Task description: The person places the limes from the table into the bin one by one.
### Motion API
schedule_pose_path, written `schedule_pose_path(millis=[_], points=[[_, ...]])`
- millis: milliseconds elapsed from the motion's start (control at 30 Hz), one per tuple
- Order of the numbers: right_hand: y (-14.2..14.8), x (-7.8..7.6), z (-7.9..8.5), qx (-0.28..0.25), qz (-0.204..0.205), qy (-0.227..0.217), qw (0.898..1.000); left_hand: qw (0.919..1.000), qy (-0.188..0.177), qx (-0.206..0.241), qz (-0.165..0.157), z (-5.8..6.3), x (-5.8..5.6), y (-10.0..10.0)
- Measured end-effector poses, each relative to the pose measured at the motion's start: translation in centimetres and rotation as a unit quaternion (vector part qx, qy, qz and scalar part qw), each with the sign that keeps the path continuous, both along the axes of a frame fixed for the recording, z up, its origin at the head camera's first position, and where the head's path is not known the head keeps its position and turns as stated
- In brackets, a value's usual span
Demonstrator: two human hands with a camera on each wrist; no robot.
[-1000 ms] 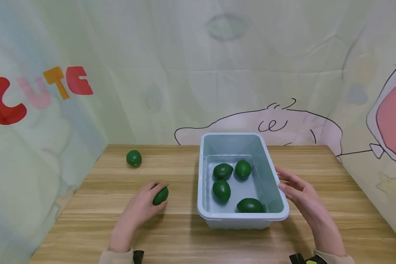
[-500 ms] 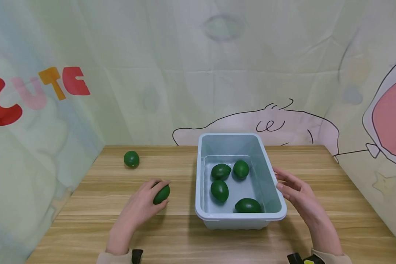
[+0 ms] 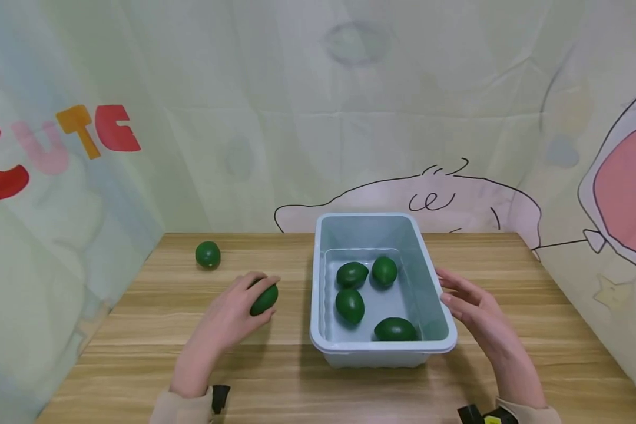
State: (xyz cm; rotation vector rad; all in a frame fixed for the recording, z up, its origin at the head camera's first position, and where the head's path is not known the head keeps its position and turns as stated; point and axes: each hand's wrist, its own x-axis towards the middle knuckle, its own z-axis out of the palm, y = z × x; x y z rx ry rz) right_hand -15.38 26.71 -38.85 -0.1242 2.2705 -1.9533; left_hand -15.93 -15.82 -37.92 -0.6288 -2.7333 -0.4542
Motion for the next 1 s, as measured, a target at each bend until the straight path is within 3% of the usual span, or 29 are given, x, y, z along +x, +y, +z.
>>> schedule_pose_path(millis=[1000], points=[[-0.1,-0.1,0.2,0.018,-0.008,-0.009,1.000,0.9982,0.029,-0.019,-0.048,3.6,-1.8,2.3]])
